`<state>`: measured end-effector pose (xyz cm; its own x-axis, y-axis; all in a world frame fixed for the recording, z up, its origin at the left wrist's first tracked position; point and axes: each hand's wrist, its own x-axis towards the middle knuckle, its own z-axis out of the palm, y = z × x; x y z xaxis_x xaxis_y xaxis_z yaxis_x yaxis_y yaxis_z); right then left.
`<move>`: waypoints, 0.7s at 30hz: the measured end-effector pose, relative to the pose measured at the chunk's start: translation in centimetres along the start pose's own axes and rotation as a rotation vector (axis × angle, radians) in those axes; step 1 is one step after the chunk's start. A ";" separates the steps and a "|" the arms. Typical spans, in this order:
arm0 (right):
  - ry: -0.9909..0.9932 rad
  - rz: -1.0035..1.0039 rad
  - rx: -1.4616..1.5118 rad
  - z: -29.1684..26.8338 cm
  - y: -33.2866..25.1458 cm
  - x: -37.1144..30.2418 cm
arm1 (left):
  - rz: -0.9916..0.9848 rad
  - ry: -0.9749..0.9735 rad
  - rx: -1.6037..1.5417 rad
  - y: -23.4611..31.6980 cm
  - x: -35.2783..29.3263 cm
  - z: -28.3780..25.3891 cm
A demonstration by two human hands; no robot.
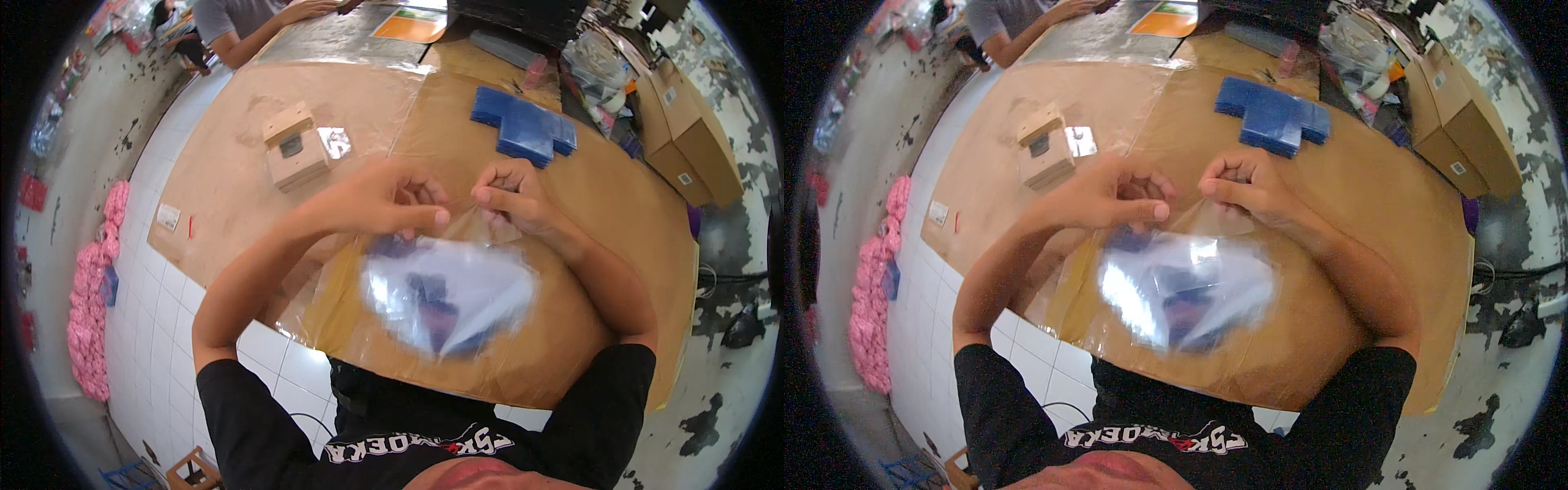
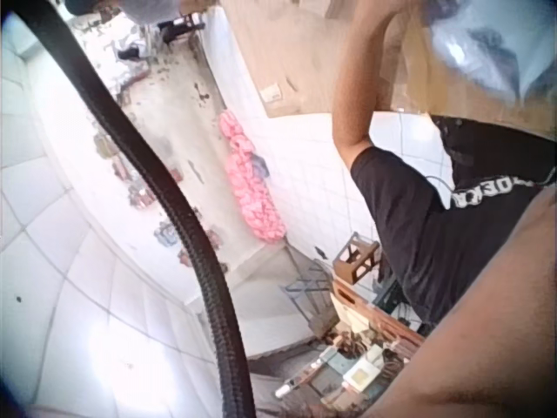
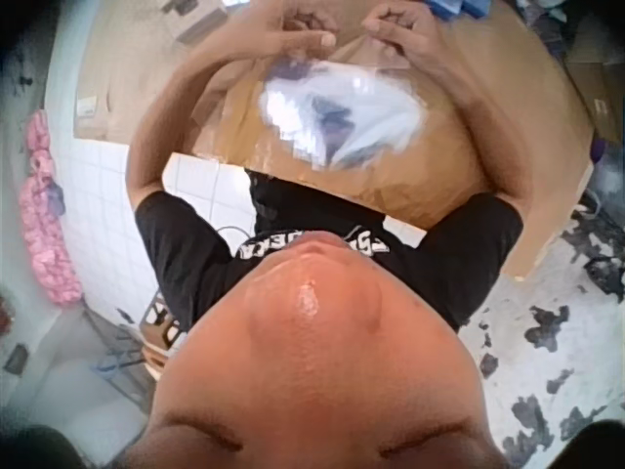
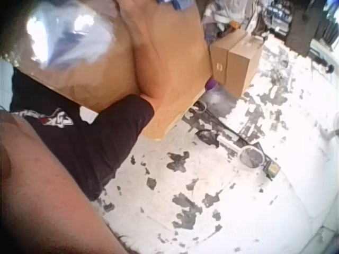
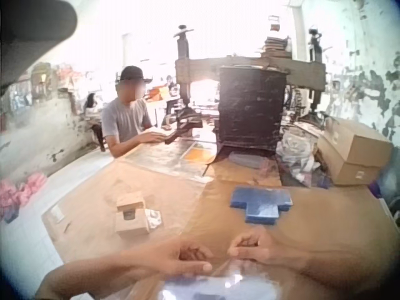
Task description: The person peels layers from clear plastic sheets and aligns them with blue rectangular pieces on a work table.
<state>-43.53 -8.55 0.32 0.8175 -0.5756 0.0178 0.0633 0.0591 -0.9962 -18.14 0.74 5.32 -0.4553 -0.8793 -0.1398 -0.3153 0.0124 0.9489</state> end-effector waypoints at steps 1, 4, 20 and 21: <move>-0.002 -0.005 0.018 -0.2 0.3 0.0 | -0.066 -0.015 -0.090 -0.2 0.3 0.3; -0.026 -0.026 -0.004 0.2 0.1 0.4 | -0.052 -0.030 -0.193 -2.3 0.5 0.7; 0.157 -0.724 -0.767 1.1 -3.9 -3.1 | 0.069 -0.093 -0.252 -3.9 0.6 -0.2; 0.493 -0.493 -0.623 2.5 -4.2 -7.1 | 0.067 -0.107 -0.230 -4.0 0.5 -0.2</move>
<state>-48.17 -2.62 4.56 0.4361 -0.7085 0.5548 -0.0969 -0.6499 -0.7538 -16.95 0.12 1.54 -0.5580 -0.8248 -0.0916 -0.0893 -0.0501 0.9947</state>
